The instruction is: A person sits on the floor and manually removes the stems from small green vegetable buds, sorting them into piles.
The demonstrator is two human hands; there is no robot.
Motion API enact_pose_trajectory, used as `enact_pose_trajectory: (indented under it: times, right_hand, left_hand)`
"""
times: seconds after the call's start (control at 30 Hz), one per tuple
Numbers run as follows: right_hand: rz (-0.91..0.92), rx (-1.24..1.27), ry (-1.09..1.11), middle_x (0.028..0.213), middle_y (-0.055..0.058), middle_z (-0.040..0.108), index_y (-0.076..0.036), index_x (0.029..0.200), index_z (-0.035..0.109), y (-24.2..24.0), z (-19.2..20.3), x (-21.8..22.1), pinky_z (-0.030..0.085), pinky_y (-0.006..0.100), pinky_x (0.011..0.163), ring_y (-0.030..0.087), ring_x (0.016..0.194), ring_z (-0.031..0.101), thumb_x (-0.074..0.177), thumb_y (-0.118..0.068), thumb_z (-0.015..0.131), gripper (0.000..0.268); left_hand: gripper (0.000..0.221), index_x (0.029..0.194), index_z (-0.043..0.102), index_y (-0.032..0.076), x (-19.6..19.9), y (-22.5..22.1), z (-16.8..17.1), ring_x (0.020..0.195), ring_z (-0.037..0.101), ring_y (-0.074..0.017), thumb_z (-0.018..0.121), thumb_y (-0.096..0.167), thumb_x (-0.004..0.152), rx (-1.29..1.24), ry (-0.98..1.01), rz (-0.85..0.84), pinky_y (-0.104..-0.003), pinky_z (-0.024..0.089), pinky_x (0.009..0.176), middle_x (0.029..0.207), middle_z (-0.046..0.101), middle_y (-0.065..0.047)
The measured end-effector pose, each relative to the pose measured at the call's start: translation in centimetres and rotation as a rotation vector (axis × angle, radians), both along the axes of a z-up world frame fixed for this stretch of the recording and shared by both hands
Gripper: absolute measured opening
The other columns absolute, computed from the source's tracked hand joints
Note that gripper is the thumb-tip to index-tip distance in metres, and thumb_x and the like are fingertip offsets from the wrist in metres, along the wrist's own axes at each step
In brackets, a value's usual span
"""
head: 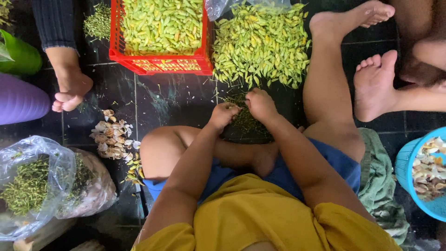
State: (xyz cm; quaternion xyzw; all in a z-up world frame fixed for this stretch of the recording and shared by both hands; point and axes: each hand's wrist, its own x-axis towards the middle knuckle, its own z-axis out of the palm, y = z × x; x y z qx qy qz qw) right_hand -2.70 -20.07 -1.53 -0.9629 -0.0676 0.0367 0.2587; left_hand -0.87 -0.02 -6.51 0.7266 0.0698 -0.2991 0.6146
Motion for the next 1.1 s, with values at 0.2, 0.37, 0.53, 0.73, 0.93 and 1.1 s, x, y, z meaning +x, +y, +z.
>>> enact_pose_trajectory:
  times: [0.2, 0.37, 0.53, 0.73, 0.93, 1.1]
  right_hand:
    - [-0.102, -0.066, 0.109, 0.094, 0.018, 0.064, 0.002, 0.092, 0.071, 0.2, -0.9, -0.4, 0.059, 0.042, 0.066, 0.035, 0.087, 0.067, 0.094, -0.012, 0.061, 0.017]
    - [-0.362, 0.62, 0.364, 0.089, 0.013, 0.071, -0.005, 0.102, 0.073, 0.1, -2.4, 0.8, 0.063, 0.036, 0.061, 0.025, 0.076, 0.073, 0.087, -0.017, 0.075, 0.02]
    - [-0.569, 1.09, 0.62, 0.084, 0.013, 0.069, 0.001, 0.099, 0.068, 1.2, -0.7, 0.6, 0.065, 0.036, 0.063, 0.021, 0.07, 0.074, 0.086, -0.014, 0.068, 0.02]
    - [-0.112, 0.252, -0.014, 0.081, 0.005, 0.067, -0.014, 0.086, 0.072, 0.8, 0.3, 0.1, 0.06, 0.038, 0.061, 0.03, 0.079, 0.071, 0.093, -0.017, 0.063, 0.012]
    - [-0.053, 0.129, -0.061, 0.078, 0.013, 0.065, 0.0, 0.079, 0.061, -0.9, -1.2, 0.2, 0.059, 0.039, 0.059, 0.032, 0.076, 0.07, 0.093, -0.01, 0.054, 0.018]
    - [-0.135, 0.183, 0.175, 0.092, 0.019, 0.067, -0.003, 0.109, 0.072, -2.3, 0.3, 1.0, 0.059, 0.043, 0.067, 0.038, 0.089, 0.07, 0.104, -0.027, 0.053, 0.031]
  left_hand:
    - [0.035, 0.117, 0.062, -0.005, 0.7, 0.2, 4.8, 0.071, 0.065, -0.0148, 0.061, 0.012, 0.087, -0.252, 0.23, 0.219, -0.017, 0.046, 0.048, 0.091, 0.069, -0.015]
    - [0.039, 0.107, 0.075, 0.001, 0.2, -0.2, 0.8, 0.076, 0.067, -0.0179, 0.087, 0.021, 0.076, 0.002, -0.038, 0.069, -0.028, 0.052, 0.056, 0.089, 0.071, -0.014]
    - [0.045, 0.114, 0.077, 0.004, -0.3, -0.6, 1.9, 0.101, 0.07, -0.0288, 0.088, 0.034, 0.082, 0.213, -0.198, -0.139, -0.039, 0.056, 0.081, 0.109, 0.072, -0.015]
    - [0.05, 0.111, 0.071, -0.005, -0.1, -0.6, 0.5, 0.073, 0.071, -0.0193, 0.08, 0.038, 0.087, 0.072, 0.038, -0.094, -0.031, 0.054, 0.054, 0.082, 0.074, -0.013]
    - [0.016, 0.082, 0.069, 0.004, 1.1, -0.7, 13.1, 0.064, 0.058, -0.0126, 0.075, 0.016, 0.074, -0.288, 0.258, 0.259, -0.016, 0.04, 0.047, 0.076, 0.063, -0.008]
    - [0.009, 0.1, 0.058, -0.003, 8.5, 1.3, 25.1, 0.08, 0.073, -0.0189, 0.051, 0.002, 0.101, -0.831, 0.241, 0.746, -0.033, 0.068, 0.073, 0.091, 0.068, -0.015]
